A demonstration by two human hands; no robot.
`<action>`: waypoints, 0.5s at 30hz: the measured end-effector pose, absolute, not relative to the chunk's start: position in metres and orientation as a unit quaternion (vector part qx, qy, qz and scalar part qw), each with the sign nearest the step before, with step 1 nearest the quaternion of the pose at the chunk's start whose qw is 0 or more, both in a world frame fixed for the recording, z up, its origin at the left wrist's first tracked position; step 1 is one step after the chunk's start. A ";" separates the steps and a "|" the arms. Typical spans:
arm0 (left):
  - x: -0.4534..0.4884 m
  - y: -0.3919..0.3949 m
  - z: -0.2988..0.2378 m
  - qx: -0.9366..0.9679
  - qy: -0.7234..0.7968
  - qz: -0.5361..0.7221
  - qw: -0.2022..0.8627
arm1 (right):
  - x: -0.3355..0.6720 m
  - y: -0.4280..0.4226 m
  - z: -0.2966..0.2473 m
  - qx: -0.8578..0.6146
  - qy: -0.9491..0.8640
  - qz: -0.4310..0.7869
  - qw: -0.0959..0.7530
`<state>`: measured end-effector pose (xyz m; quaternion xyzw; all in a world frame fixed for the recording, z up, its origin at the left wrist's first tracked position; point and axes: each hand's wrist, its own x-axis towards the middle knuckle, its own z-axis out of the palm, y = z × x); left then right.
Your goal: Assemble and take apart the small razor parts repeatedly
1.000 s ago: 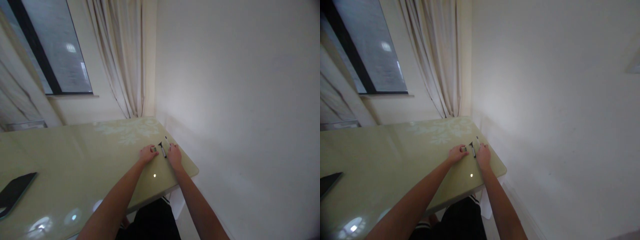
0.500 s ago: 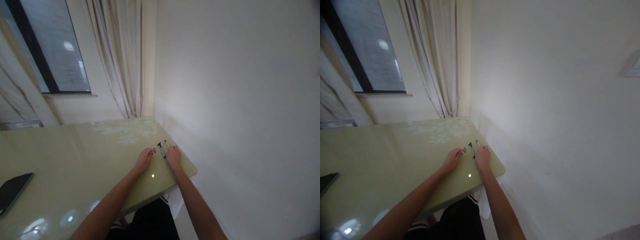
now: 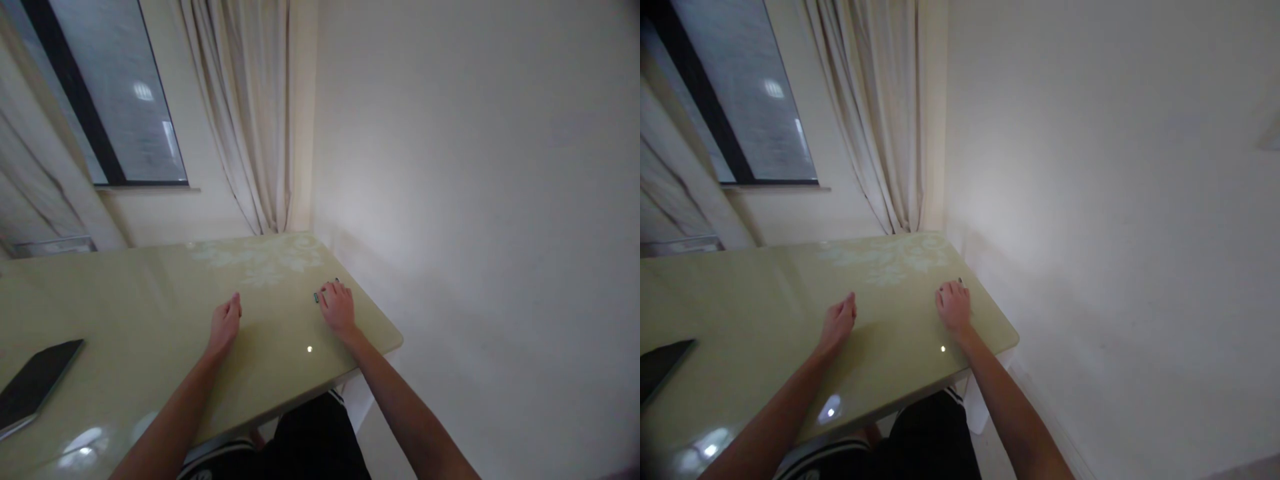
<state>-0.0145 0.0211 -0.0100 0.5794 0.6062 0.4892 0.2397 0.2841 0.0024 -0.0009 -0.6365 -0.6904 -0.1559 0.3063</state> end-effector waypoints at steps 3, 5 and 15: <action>-0.009 0.018 -0.010 0.646 0.614 0.420 0.173 | 0.249 0.009 0.007 -0.613 -0.724 -0.149 0.278; -0.002 0.014 -0.011 0.690 0.607 0.368 0.144 | 0.233 0.016 0.009 -0.622 -0.728 -0.139 0.253; 0.045 0.008 -0.007 0.787 0.561 0.226 0.125 | 0.267 0.021 0.008 -0.758 -0.618 -0.048 0.203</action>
